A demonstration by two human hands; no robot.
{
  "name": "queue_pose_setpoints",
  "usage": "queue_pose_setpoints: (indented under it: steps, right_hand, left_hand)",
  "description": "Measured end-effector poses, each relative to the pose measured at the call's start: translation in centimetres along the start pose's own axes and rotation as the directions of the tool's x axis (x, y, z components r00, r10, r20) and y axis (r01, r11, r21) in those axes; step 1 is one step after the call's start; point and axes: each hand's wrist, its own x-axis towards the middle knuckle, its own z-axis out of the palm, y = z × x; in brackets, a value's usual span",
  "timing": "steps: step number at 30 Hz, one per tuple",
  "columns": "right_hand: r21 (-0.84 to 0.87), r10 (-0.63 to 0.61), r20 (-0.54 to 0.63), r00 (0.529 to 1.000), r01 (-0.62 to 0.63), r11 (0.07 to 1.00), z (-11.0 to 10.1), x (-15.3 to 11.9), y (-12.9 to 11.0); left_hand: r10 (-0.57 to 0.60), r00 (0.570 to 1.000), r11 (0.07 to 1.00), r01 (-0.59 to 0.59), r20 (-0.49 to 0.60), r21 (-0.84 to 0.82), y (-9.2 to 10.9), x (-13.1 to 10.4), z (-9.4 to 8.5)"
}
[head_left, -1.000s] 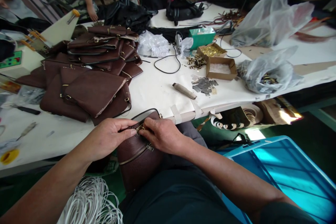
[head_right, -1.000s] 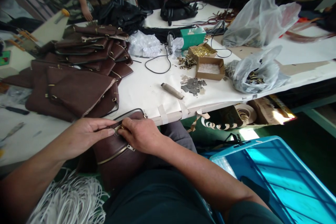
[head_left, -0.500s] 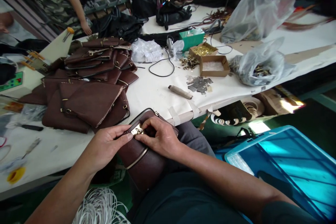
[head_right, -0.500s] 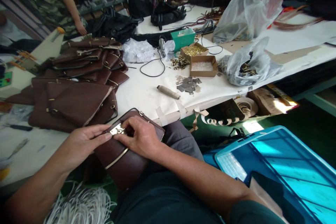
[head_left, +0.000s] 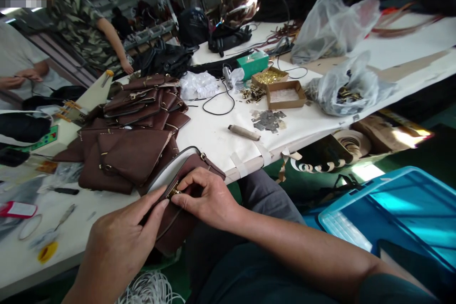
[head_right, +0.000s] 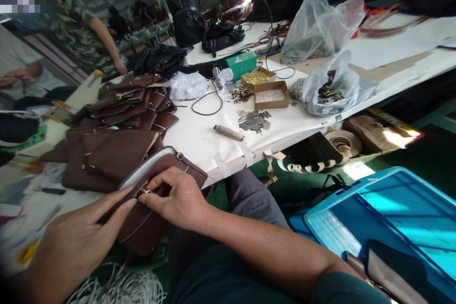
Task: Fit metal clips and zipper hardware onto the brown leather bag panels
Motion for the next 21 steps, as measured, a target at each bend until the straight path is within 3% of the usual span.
queue_pose_setpoints:
  steps: [2,4,8,11,13,16,18,21]
  right_hand:
    - [0.098,0.097,0.01,0.995,-0.097,0.99,0.8,-0.2,-0.7]
    - [0.248,0.194,0.031,0.981,-0.195,0.949,1.8,-0.4,-1.2]
    - [0.588,0.339,0.09,0.936,-0.325,0.741,3.9,-0.6,-1.5]
    - [0.676,0.415,0.073,0.907,-0.351,0.648,4.3,-0.8,-0.9]
    - [0.697,0.463,0.089,0.882,-0.387,0.603,3.9,-1.4,0.0]
    - [0.718,0.547,0.062,0.835,-0.418,0.556,2.8,-2.5,2.2]
    - [0.721,0.587,0.011,0.81,-0.413,0.557,1.8,-3.2,3.8]
    - [0.711,0.599,-0.057,0.799,-0.388,0.586,-0.1,-3.7,5.8]
  left_hand:
    - [0.188,0.979,0.959,-0.164,-0.085,0.229,0.7,-0.6,-1.0]
    - [0.285,0.953,0.893,-0.224,-0.106,0.391,1.3,-1.0,-1.8]
    - [0.307,0.945,0.841,-0.213,-0.114,0.497,2.4,-1.4,-2.1]
    - [0.296,0.951,0.853,-0.219,-0.093,0.475,3.4,-1.7,-1.1]
    - [0.276,0.961,0.856,-0.241,-0.009,0.457,4.2,-2.0,0.1]
    - [0.24,0.949,0.838,-0.308,0.203,0.45,5.7,-2.5,2.3]
    - [0.232,0.908,0.804,-0.381,0.349,0.457,6.8,-2.2,3.9]
    - [0.333,0.801,0.716,-0.558,0.497,0.42,8.2,-0.8,6.1]
